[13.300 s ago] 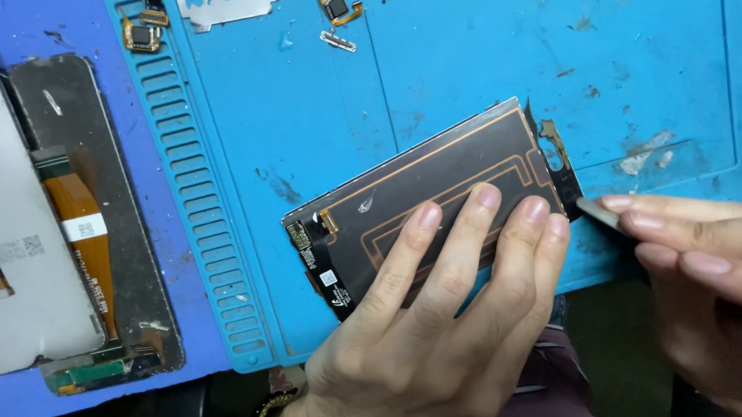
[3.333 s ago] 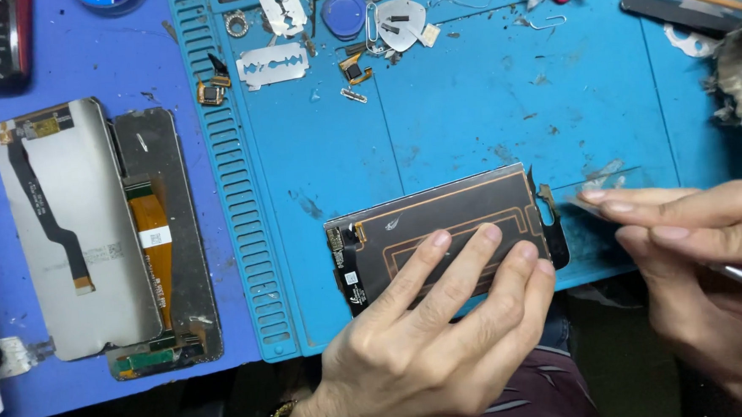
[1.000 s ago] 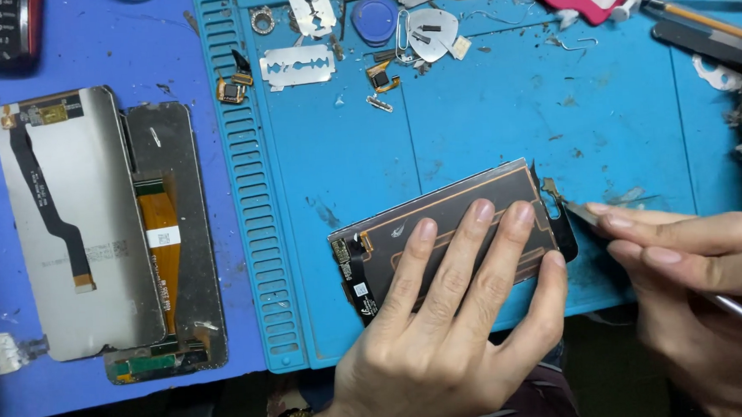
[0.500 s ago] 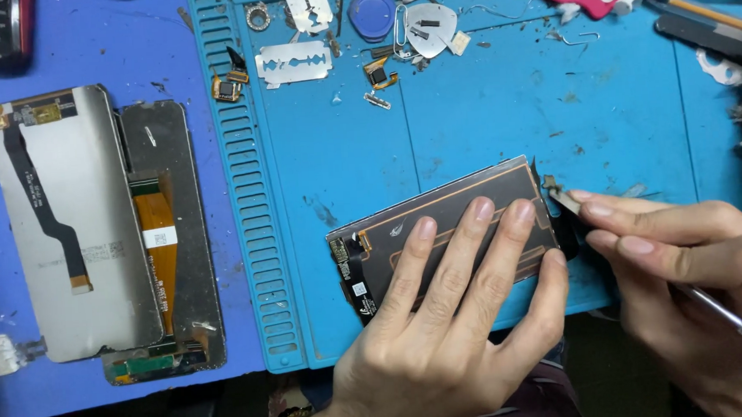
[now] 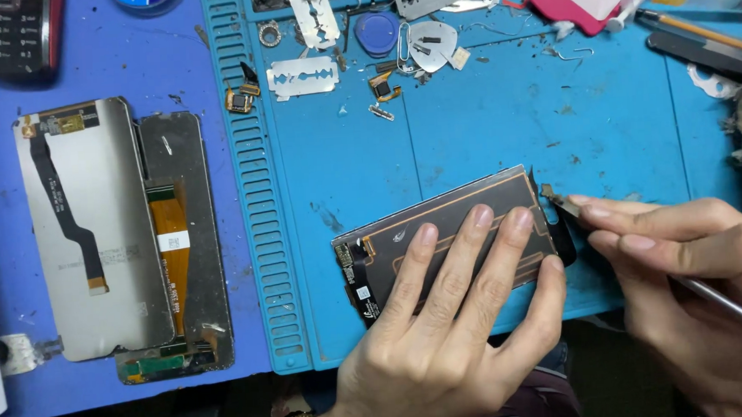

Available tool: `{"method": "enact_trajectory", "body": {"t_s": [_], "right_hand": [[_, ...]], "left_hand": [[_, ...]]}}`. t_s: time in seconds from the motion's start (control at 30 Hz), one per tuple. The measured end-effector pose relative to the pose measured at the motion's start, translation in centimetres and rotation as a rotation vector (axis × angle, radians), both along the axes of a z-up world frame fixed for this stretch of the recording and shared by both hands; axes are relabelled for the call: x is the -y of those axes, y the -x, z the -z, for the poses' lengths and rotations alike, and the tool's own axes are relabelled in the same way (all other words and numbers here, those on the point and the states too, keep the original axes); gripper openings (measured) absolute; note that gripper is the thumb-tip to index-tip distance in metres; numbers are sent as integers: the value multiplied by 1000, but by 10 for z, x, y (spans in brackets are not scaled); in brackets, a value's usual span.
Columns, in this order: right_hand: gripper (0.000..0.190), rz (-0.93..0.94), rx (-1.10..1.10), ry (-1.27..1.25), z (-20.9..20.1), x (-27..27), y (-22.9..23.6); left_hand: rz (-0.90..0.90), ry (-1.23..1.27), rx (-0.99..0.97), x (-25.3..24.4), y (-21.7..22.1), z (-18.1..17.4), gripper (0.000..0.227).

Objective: The person cleans the back of a disassembled smartphone screen using a grey cloth. They then use a metal spudger to scrape residue from the edges of the screen. Finally, they wipe the screen again with the cloth.

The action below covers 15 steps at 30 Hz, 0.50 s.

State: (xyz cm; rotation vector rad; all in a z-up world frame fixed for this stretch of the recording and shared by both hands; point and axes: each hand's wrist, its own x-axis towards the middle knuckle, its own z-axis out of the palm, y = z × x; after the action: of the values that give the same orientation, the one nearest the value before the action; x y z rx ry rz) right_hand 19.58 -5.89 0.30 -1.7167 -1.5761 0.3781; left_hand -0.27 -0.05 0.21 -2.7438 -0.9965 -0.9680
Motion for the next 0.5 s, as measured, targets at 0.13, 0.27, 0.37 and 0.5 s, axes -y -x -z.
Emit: {"method": "enact_trajectory", "body": {"t_s": [0.13, 0.27, 0.37, 0.5], "right_hand": [[25, 16, -24, -26, 1, -4, 0], [25, -62, -2, -160, -14, -10, 4], [45, -623, -138, 237, 31, 8, -118], [41, -174, -520, 949, 157, -13, -173]], "left_hand": [[0, -16, 17, -2, 2, -2, 12], [32, 43, 64, 2, 0, -12, 16], [-60, -33, 64, 10, -8, 4, 12], [-143, 165, 227, 26, -47, 62, 35]]}}
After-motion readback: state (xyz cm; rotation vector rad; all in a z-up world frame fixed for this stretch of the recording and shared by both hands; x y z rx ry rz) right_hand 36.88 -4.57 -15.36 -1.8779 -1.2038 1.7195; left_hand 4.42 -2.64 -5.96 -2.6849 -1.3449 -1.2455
